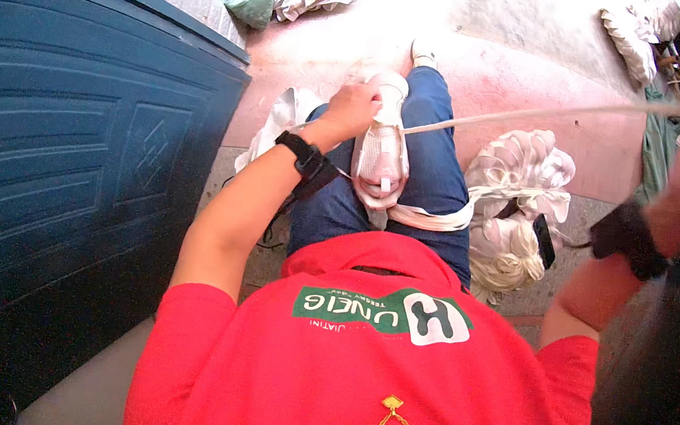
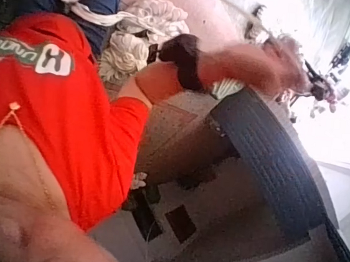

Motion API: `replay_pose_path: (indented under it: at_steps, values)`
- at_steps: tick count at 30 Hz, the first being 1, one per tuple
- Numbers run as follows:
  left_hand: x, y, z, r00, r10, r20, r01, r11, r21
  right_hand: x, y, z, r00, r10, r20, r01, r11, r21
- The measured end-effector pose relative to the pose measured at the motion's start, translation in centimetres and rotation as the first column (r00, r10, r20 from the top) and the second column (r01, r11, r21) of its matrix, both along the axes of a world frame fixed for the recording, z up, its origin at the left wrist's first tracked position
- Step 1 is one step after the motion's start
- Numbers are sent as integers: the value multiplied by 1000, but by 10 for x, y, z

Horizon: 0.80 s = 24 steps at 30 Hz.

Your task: The recorder is lacing and tying long white shoelaces on footwear in a workshop area.

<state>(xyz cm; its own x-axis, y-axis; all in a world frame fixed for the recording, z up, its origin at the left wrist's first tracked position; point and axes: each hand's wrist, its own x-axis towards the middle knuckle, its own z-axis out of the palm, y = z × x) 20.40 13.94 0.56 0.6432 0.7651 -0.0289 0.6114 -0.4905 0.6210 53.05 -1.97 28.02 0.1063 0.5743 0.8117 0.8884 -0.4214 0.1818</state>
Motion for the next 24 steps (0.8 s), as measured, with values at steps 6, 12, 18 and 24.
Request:
replay_pose_path:
  at_steps: [6,12,18,24]
  values:
    - [-26,-8,-4,990,-136,48,123,970,207,-100,48,-161,-636,27,-771,-438,810,389]
    - [15,-29,6,982,-141,-125,168,955,244,-158,64,-260,-131,-195,-972,-806,592,-10]
    - [27,-25,4,938,-174,-299,237,953,188,-149,51,-264,219,-268,-938,-902,312,-299]
    - [24,-21,5,847,-375,-378,521,729,444,-152,31,-253,287,-315,-905,-842,368,-395]
